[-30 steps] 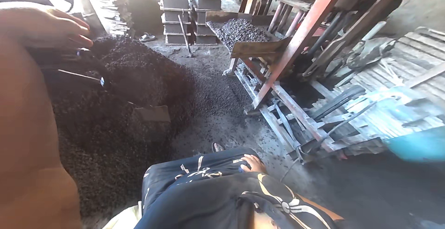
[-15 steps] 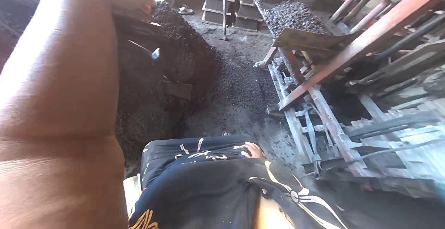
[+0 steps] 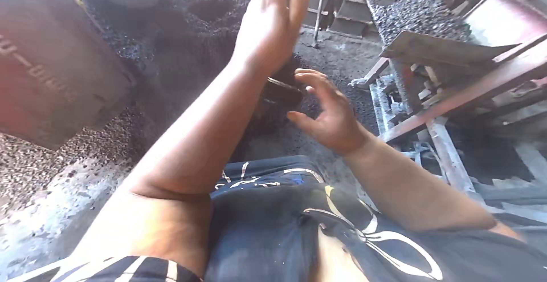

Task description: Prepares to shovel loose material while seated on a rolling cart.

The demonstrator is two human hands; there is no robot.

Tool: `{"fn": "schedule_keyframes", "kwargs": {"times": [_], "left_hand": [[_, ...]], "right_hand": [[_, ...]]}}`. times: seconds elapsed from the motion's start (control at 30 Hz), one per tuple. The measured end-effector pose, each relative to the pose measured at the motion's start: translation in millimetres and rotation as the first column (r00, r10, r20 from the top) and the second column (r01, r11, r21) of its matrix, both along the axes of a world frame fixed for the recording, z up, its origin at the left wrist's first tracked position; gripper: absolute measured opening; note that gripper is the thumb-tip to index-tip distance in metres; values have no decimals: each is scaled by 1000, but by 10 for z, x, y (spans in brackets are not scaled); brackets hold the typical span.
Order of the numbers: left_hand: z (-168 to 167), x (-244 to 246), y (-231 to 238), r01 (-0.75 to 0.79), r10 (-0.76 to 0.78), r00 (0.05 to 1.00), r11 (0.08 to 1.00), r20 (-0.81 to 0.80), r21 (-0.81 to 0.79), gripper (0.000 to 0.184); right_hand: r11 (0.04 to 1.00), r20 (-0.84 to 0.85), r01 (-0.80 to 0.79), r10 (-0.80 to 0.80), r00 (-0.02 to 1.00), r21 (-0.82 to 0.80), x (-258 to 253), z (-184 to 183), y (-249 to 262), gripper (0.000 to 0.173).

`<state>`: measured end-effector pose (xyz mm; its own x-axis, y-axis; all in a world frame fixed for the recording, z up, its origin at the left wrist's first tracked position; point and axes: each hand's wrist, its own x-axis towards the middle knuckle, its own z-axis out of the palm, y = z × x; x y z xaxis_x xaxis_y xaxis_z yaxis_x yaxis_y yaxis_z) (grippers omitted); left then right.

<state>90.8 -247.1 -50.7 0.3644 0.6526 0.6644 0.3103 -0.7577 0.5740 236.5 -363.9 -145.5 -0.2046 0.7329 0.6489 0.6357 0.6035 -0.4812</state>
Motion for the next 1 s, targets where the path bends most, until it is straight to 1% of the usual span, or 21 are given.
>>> {"fn": "schedule_keyframes", "kwargs": {"times": [0.07,0.1,0.17,0.23,0.3,0.37,0.4,0.43,0.47,0.5,0.53,0.57,0.63,0.67,0.73,0.77,0.8,0.83,0.87,0.9,1.0], "left_hand": [[-162,125,-159,154,-172,977,978,123,143,55],[-204,162,-216,225,-260,957,945,127,239,59],[-274,175,-275,302,-377,921,850,98,431,56],[-371,134,-343,319,-450,884,781,129,537,49],[-534,12,-468,332,-499,852,752,162,570,41],[-854,-282,-566,336,-443,890,799,111,498,37],[-1089,-499,-568,308,-364,930,857,61,413,37],[-1360,-760,-568,242,-254,967,930,6,277,40],[-1638,-1047,-582,132,-129,991,987,-40,95,44],[-1896,-1351,-619,-7,-4,995,994,-95,-113,50],[-2163,-1668,-675,-170,129,978,946,-162,-275,56],[-2446,-1991,-764,-325,249,938,875,-241,-358,61],[-2939,-2584,-1070,-547,403,828,734,-390,-402,70],[-3091,-2797,-1275,-612,431,785,645,-444,-457,71],[-3239,-2994,-1642,-676,402,736,399,-545,-620,67],[-3328,-3022,-1767,-690,359,719,261,-595,-675,66],[-3477,-3048,-1851,-685,332,715,153,-616,-712,67],[-3638,-3053,-1901,-682,351,703,89,-618,-726,70],[-3761,-3045,-1911,-678,389,691,55,-610,-733,72],[-3782,-3023,-1895,-661,417,691,35,-590,-749,74],[-3577,-2980,-1828,-582,429,734,0,-526,-813,74]], "right_hand": [[992,186,121,-112,976,-36,-201,145,26,51],[977,296,205,-179,938,-61,-279,201,28,39],[931,440,311,-201,875,-194,-349,328,14,27],[858,460,352,-158,874,-375,-359,423,-4,26],[857,409,321,-145,901,-404,-308,331,-15,29],[901,356,300,-182,917,-313,-197,165,-34,31],[926,308,296,-218,926,-236,-105,92,-38,31],[939,261,298,-248,933,-172,8,35,-35,32],[943,227,303,-267,936,-137,133,-2,-27,34],[942,206,307,-277,939,-136,259,-24,-21,36],[941,191,310,-282,940,-138,382,-43,-22,38],[941,184,310,-284,941,-135,499,-70,-29,39],[945,173,305,-283,943,-119,681,-130,-67,43],[946,168,307,-288,943,-104,744,-172,-93,47],[942,156,327,-313,937,-73,812,-244,-151,60],[940,155,335,-322,934,-60,830,-272,-179,66],[940,152,338,-328,932,-47,844,-300,-200,70],[940,147,339,-330,933,-38,855,-318,-217,73],[942,139,333,-326,935,-31,870,-326,-228,73],[945,129,327,-322,938,-23,887,-329,-235,71],[947,105,319,-321,941,35,983,-327,-220,70]]}}
